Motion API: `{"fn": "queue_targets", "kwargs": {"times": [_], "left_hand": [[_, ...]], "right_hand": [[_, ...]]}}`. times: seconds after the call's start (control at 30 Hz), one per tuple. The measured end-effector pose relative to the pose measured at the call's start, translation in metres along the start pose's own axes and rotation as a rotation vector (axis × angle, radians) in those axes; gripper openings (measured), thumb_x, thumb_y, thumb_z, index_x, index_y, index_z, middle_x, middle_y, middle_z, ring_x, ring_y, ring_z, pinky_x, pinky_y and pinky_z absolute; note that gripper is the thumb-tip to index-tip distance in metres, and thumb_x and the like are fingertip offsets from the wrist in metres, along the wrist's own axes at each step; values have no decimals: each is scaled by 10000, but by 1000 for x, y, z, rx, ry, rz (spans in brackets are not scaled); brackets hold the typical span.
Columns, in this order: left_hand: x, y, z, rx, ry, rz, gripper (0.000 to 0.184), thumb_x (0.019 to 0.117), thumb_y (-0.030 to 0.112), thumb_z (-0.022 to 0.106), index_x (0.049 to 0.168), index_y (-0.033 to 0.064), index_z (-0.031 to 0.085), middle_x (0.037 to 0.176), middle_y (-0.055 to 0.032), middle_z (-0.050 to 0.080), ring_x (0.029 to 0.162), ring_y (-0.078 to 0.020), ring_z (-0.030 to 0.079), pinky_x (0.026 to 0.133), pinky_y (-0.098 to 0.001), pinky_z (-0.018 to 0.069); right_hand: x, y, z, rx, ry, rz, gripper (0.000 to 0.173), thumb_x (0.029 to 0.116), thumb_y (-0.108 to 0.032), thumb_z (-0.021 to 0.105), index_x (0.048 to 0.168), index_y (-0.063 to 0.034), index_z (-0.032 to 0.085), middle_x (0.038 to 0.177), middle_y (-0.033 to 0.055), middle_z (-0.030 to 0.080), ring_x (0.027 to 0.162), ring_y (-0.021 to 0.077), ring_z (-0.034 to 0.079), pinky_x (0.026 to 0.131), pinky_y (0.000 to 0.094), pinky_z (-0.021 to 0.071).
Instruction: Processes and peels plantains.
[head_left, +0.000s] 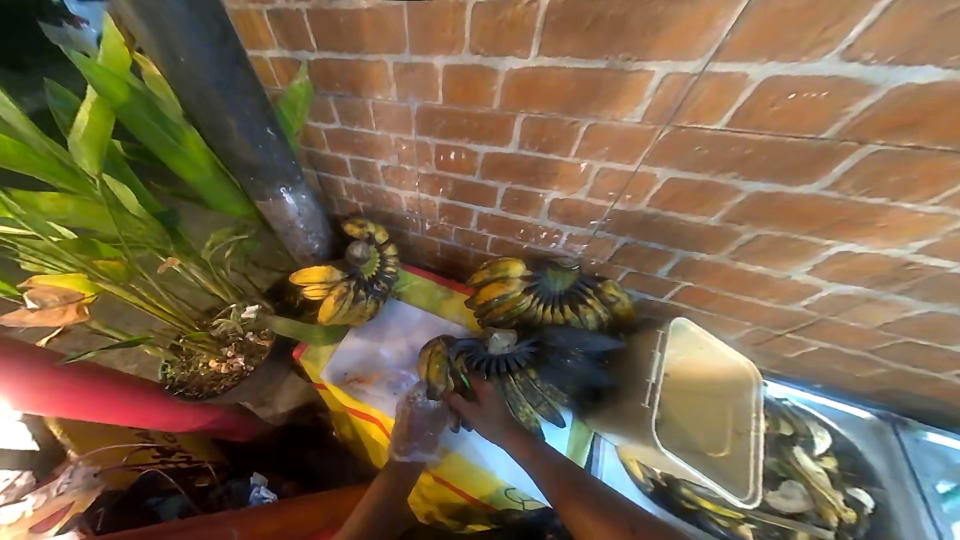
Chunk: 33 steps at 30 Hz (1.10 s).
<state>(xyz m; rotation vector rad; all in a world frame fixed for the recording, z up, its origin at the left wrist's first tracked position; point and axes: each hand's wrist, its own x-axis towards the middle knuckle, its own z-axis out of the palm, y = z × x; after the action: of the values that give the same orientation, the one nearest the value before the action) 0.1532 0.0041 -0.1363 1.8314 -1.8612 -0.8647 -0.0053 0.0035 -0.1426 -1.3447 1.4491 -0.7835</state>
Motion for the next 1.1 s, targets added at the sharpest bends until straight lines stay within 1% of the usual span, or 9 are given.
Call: {"fn": "queue_targets", "kwargs": {"times": [0.17,0.3,0.43,0.57,0.7,0.83,0.97,1.03,1.1], "left_hand": [[-5,11,-6,33,-20,-63,384,962,335,666,1230,63,700,1150,-129,722,1098,-252,680,1017,-450,524],[4,7,-11,-221,-16,-148,281,995,319,650,1107,74,731,930,-78,734,838,-180,713,811,-405,605],[17,-7,-26,-466,-137,-164,317,982,162,659,1271,33,670,1105,-129,723,964,-203,718,880,-405,616],[21,-10,-44,-417,-259,-47,370,960,200,688,1282,21,653,1112,-107,719,982,-164,708,903,-360,601],[37,-23,-55,-270,-289,104,360,1018,226,598,1335,62,642,1200,-107,702,1042,-177,692,964,-386,568],[66,-42,-67,-58,-21,370,292,1028,116,526,1273,93,685,1228,-87,701,1102,-191,672,995,-393,552],[78,-20,-43,-74,237,-49,314,1025,126,573,1305,-1,640,1203,-207,688,1116,-318,668,1011,-496,523],[88,-20,-20,-193,212,-286,331,1035,211,596,1287,3,639,1179,-227,684,1084,-347,670,970,-535,535],[87,-34,9,-284,116,-306,336,1064,245,525,1301,29,627,1192,-214,672,1093,-327,652,953,-514,537]], "right_hand": [[-1,-21,-5,-103,-27,112,356,963,-371,661,1108,-47,684,902,96,701,813,195,697,791,424,590],[7,-19,-13,-31,-50,103,375,951,-341,708,1155,-28,679,974,126,710,886,219,700,839,450,586],[8,-11,-34,165,-119,46,353,942,-342,740,1127,-43,712,998,89,737,917,173,706,861,407,590],[2,-11,-49,227,-213,1,318,955,-289,739,1132,-27,702,1022,58,736,943,121,700,892,348,587],[7,-6,-71,-26,-172,-30,402,965,-405,711,1131,-38,711,1009,90,722,942,163,690,910,412,568],[11,-9,-106,-338,-135,-78,403,995,-428,654,1109,-46,717,954,135,712,895,250,694,873,502,566],[12,-7,-129,-406,-61,-22,401,987,-429,667,1075,-39,697,929,135,692,874,267,678,852,512,559],[13,0,-133,-416,-25,-1,426,986,-449,659,1091,-39,694,970,142,700,927,280,684,894,520,553],[11,12,-132,-413,7,22,455,984,-480,644,1124,-52,703,1003,139,711,958,280,690,922,516,552]]}}
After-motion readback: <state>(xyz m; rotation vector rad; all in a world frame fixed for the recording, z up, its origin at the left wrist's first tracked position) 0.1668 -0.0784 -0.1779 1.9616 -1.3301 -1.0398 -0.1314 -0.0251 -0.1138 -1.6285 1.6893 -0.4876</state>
